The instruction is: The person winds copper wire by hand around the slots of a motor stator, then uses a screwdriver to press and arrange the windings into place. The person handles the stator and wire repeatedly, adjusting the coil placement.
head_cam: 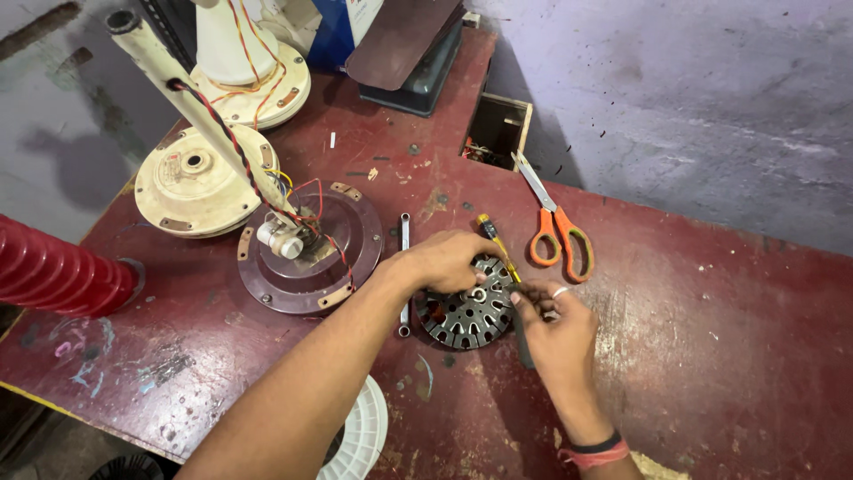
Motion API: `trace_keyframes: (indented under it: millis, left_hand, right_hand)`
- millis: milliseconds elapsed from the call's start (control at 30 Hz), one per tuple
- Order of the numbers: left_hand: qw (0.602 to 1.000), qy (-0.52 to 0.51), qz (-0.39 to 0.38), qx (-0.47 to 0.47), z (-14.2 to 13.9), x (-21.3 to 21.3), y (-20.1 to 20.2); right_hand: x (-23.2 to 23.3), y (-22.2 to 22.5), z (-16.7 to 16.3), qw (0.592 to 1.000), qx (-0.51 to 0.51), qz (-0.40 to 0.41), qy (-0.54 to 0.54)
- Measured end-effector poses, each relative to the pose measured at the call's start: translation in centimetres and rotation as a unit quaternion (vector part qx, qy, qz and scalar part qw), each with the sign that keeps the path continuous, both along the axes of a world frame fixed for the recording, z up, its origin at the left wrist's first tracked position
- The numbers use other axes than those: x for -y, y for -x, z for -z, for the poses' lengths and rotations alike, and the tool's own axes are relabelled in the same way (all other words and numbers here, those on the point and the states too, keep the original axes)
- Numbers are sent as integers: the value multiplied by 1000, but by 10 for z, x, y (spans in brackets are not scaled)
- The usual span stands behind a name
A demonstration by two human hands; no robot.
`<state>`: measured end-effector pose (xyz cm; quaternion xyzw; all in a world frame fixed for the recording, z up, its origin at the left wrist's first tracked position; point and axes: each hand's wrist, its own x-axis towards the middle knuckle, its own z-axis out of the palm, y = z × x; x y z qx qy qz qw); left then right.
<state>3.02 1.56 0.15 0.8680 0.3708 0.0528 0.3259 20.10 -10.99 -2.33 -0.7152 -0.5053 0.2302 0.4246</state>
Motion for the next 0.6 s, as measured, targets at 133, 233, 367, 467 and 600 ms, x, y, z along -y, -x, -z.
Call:
trace_keyframes:
  millis: [133, 233, 367, 467, 600]
  left_hand:
    - [1000, 5, -1, -4, 1, 0, -1]
    - [1000, 7, -13, -4, 0, -1, 0]
    - [1000, 9, -8, -4, 1, -1, 0]
    - [1000, 4, -7, -8, 0, 0, -2]
    - [1000, 9, -15, -18, -1, 1, -2]
  right_hand:
    - [-20, 5, 4, 997, -56, -9, -48]
    - [-40, 11, 0, 997, -64, -4, -31]
    - [-30, 5, -2, 999, -35, -9, -11]
    - [-5, -2, 3, 1000, 13, 4, -1]
    - [-18, 4, 8, 998, -31, 14, -55]
